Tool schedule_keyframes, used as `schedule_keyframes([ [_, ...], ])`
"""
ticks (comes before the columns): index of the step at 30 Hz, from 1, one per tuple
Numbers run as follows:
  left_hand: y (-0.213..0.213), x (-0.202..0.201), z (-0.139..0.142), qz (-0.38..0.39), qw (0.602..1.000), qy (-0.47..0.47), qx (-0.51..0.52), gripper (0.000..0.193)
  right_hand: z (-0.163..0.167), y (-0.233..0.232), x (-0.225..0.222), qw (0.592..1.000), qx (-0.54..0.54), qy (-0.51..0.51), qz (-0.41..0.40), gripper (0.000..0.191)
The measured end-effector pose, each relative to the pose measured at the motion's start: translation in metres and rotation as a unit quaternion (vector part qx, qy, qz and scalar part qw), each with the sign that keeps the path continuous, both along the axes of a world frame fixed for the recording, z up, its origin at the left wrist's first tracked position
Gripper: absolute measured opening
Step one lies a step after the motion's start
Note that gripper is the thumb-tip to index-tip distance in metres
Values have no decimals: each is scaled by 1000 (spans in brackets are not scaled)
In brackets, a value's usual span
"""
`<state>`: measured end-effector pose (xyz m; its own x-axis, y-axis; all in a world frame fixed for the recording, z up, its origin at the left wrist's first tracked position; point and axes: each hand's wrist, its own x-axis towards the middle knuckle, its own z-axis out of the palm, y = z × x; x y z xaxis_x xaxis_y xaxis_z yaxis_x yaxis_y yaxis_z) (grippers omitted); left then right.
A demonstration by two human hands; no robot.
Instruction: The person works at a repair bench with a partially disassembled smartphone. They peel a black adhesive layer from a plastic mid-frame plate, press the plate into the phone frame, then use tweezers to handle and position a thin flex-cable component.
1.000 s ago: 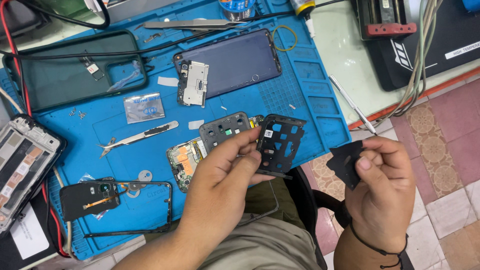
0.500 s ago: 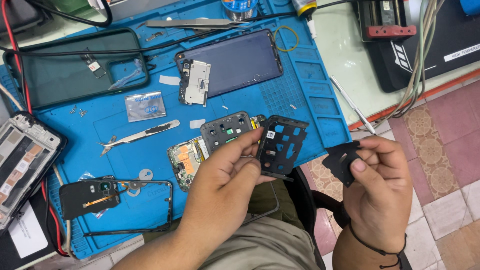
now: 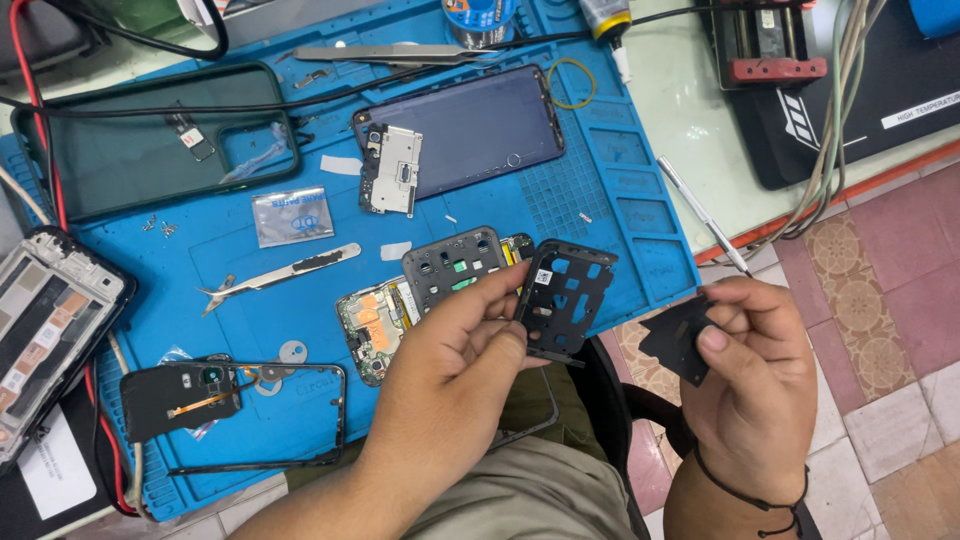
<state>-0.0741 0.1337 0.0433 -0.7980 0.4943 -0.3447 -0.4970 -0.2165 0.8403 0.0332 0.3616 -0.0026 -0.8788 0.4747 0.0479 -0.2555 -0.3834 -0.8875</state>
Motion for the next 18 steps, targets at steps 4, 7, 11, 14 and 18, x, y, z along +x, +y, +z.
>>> schedule_keyframes([
  [4, 0, 1, 0, 0, 1000, 2, 12, 47, 3, -1, 0, 999, 31, -6, 18, 30],
  [7, 0, 2, 0, -1, 1000, 3, 14, 46, 4, -5, -1, 998, 61, -20, 17, 32],
  [11, 0, 4, 0, -1, 1000, 5, 3, 46, 7, -7, -4, 997, 66, -16, 30, 33],
  [14, 1, 4, 1, -5, 1000, 11, 0, 46, 10, -6, -5, 997, 65, -40, 28, 40],
  [18, 1, 4, 2, -10, 1000, 13, -9, 46, 10, -1, -7, 997, 56, -51, 32, 36],
])
